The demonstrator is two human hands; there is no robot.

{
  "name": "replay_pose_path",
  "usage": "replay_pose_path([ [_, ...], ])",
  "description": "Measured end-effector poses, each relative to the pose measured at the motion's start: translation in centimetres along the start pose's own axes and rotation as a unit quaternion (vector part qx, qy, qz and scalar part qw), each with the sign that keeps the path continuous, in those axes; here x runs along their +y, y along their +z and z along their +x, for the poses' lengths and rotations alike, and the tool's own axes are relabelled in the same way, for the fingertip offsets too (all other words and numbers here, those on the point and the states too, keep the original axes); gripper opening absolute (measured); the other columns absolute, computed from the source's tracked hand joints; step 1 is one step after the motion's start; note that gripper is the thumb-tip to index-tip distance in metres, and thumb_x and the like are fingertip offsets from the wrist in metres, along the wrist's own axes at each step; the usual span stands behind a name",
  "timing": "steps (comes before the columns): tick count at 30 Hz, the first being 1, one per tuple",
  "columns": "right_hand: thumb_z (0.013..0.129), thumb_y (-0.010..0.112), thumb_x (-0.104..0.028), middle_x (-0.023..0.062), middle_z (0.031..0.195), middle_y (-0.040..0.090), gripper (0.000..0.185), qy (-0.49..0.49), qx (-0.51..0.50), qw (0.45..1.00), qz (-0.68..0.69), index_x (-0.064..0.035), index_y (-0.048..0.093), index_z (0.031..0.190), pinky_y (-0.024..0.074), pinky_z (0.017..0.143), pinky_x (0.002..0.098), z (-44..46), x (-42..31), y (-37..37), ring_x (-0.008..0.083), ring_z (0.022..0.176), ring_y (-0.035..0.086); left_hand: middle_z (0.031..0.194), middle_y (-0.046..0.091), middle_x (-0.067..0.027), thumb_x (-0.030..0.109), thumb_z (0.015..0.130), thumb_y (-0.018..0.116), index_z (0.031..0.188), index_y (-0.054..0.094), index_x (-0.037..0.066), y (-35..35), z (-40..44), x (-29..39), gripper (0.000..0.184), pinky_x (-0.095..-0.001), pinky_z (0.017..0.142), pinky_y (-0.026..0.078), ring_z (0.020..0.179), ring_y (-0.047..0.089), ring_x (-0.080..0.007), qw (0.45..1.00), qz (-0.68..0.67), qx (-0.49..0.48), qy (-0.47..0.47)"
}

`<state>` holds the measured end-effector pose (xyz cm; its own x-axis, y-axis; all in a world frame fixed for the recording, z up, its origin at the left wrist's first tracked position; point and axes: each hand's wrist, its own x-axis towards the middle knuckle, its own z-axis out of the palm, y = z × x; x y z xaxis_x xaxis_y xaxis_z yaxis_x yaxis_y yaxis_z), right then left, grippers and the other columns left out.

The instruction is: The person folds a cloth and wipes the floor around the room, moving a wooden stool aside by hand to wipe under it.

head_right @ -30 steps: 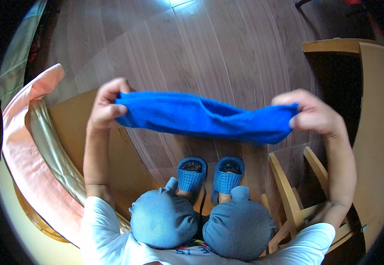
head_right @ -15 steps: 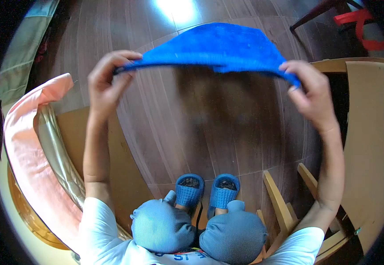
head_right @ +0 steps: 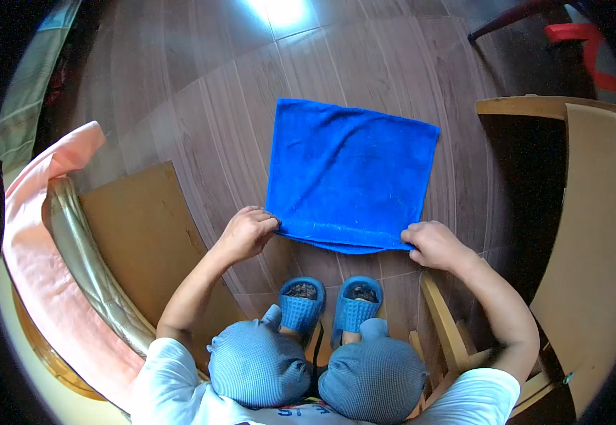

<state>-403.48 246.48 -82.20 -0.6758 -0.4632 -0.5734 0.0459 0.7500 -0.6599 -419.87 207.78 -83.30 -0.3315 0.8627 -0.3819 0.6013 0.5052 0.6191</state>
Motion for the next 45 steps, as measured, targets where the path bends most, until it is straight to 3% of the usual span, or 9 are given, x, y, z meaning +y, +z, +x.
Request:
replay_pose_path([
  [1,0.072,0.068,-0.006,0.0165,0.088,0.064,0.020,0.016,-0.004,0.999,0.044,-0.0029,0.064,0.091,0.0508,0.077,0.0468,-0.1,0.0,-0.5,0.0373,0.087,0.064,0.080,0.066,-0.0112,0.000,0.076,0.062,0.084,0.060,0.006,0.0,-0.1,0.0,0.011,-0.0438,0.079,0.049,0.083,0.065,-0.0316,0.998,-0.031,0.048,0.025],
  [8,0.074,0.064,-0.003,0.0186,0.091,0.066,0.020,0.069,0.024,0.983,0.166,0.0015,0.062,0.093,0.0508,0.079,0.0399,-0.2,1.1,-5.1,0.0317,0.087,0.066,0.086,0.067,-0.0171,0.000,0.072,0.070,0.093,0.065,0.006,-4.7,2.3,-0.5,0.023,-0.0480,0.071,0.051,0.084,0.066,-0.0383,0.989,-0.130,0.075,0.007],
  [11,0.077,0.062,-0.001,0.0177,0.099,0.068,0.022,0.122,0.120,0.966,0.192,0.0006,0.063,0.099,0.0514,0.085,0.0396,0.6,3.2,-7.6,0.0308,0.093,0.067,0.090,0.067,-0.0162,0.001,0.077,0.072,0.096,0.065,0.004,-7.5,6.3,-2.1,0.021,-0.0437,0.077,0.050,0.088,0.064,-0.0365,0.990,-0.107,0.091,-0.012],
  [15,0.081,0.062,0.000,0.0187,0.120,0.063,0.036,0.157,0.469,0.865,0.086,-0.0029,0.061,0.117,0.0501,0.095,0.0409,3.2,4.9,-6.1,0.0319,0.108,0.064,0.110,0.066,-0.0157,0.006,0.080,0.071,0.109,0.065,0.005,-7.9,11.4,-2.9,0.031,-0.0438,0.090,0.048,0.106,0.061,-0.0360,0.941,0.043,0.333,-0.031],
  [16,0.082,0.062,-0.001,0.0188,0.123,0.062,0.039,0.132,0.462,0.876,0.041,-0.0035,0.060,0.120,0.0492,0.097,0.0415,3.5,4.7,-5.7,0.0326,0.111,0.063,0.116,0.065,-0.0153,0.006,0.080,0.071,0.113,0.065,0.006,-7.6,11.8,-2.8,0.034,-0.0438,0.093,0.048,0.111,0.060,-0.0359,0.910,0.098,0.403,-0.028],
  [22,0.082,0.066,-0.003,0.0180,0.136,0.055,0.044,0.081,0.374,0.922,-0.062,-0.0065,0.062,0.125,0.0459,0.104,0.0429,5.6,1.8,-2.2,0.0362,0.124,0.055,0.143,0.053,-0.0092,0.014,0.087,0.064,0.132,0.058,0.015,-2.1,11.8,-2.4,0.045,-0.0491,0.115,0.034,0.138,0.044,-0.0291,0.965,0.172,0.180,0.083],
  [31,0.090,0.060,-0.051,0.0307,0.156,0.021,0.076,0.316,0.425,0.834,-0.155,-0.0197,0.032,0.154,0.0206,0.102,0.0795,17.5,0.0,1.0,0.0559,0.143,0.017,0.160,0.032,-0.0029,0.048,0.096,0.053,0.151,0.039,0.035,-1.1,18.0,-4.8,0.058,-0.0478,0.121,0.020,0.148,0.028,-0.0263,0.945,0.241,0.091,0.202],
  [38,0.085,0.064,-0.053,0.0191,0.163,0.016,0.084,0.223,0.414,0.863,-0.183,-0.0263,0.029,0.156,0.0113,0.113,0.0696,12.0,1.7,5.6,0.0437,0.150,0.012,0.162,0.028,-0.0074,0.048,0.093,0.055,0.152,0.038,0.033,4.2,14.2,-0.4,0.064,-0.0553,0.120,0.013,0.150,0.022,-0.0306,0.969,0.186,0.085,0.137],
  [45,0.077,0.071,-0.055,0.0216,0.163,0.012,0.092,0.174,0.270,0.928,-0.189,-0.0252,0.031,0.155,0.0065,0.114,0.0702,2.6,1.8,14.5,0.0445,0.150,0.007,0.162,0.028,-0.0089,0.049,0.094,0.053,0.153,0.038,0.032,15.5,6.5,7.1,0.063,-0.0557,0.120,0.006,0.151,0.021,-0.0310,0.980,0.144,0.071,0.117],
])
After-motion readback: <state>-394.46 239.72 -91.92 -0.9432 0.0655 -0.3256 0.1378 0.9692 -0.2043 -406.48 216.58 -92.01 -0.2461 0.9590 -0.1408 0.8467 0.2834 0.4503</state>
